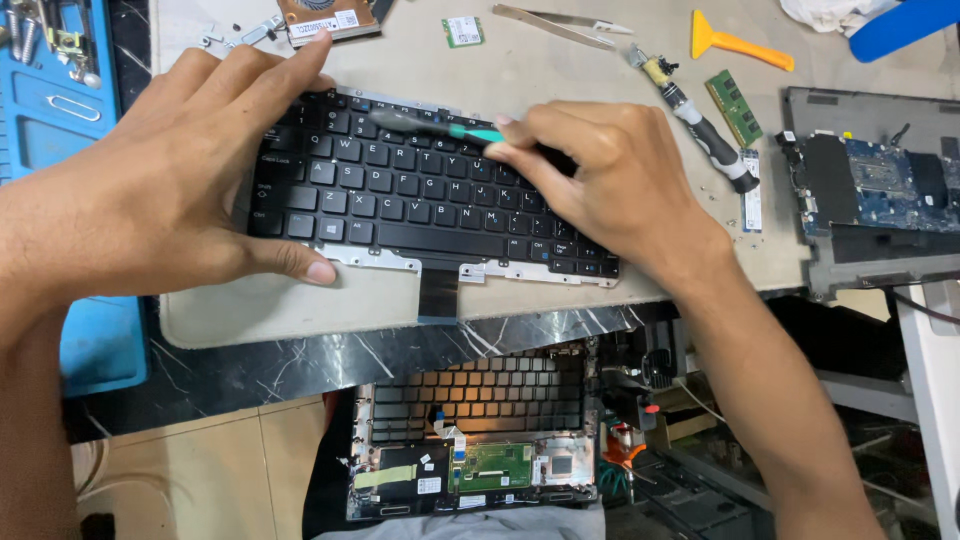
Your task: The person cleans a detached laptop keyboard using a toothbrush to scrub the keys and a small brush to clean the crevices. They also use a handheld vacuum to remove debris and wipe the surface with a white cloth.
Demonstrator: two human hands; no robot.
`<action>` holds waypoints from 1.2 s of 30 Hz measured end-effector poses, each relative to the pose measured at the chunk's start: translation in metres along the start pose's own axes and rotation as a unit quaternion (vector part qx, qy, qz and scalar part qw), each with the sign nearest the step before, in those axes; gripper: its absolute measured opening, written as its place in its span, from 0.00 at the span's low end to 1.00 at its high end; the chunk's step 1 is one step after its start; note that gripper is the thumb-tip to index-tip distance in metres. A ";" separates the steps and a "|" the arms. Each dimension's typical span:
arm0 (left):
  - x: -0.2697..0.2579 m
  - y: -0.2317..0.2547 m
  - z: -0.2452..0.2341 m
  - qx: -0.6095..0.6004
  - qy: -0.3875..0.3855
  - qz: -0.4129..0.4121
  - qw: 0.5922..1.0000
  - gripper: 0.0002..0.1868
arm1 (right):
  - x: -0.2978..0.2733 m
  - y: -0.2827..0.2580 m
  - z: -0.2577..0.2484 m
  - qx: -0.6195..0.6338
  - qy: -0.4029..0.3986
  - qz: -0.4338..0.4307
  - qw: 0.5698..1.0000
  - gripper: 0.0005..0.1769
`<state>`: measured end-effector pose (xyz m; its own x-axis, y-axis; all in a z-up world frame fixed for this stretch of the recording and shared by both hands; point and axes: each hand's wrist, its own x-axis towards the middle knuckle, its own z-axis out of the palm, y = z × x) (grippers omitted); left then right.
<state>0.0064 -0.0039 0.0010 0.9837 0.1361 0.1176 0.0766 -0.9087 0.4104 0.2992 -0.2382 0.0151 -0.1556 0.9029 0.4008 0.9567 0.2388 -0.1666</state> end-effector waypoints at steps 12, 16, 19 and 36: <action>-0.013 0.016 -0.004 0.038 -0.030 -0.041 0.998 0.84 | -0.083 0.033 -0.054 -0.001 0.059 0.193 0.979 0.08; -0.024 0.033 -0.002 0.031 -0.011 -0.043 0.999 0.81 | -0.035 0.033 -0.026 -0.029 0.030 0.108 0.993 0.07; -0.032 0.045 0.002 0.010 0.017 -0.034 0.999 0.79 | -0.009 0.036 -0.007 -0.091 0.009 0.049 0.995 0.09; -0.182 0.098 -0.050 -0.072 0.370 -0.081 0.923 0.27 | 0.141 -0.202 0.053 0.184 -0.074 -0.163 0.966 0.21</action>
<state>-0.1739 -0.0975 0.0653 0.5759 0.5470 0.6075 0.1383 -0.7977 0.5871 0.0714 -0.1399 0.0572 -0.4937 0.7931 0.3567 0.7023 0.6055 -0.3743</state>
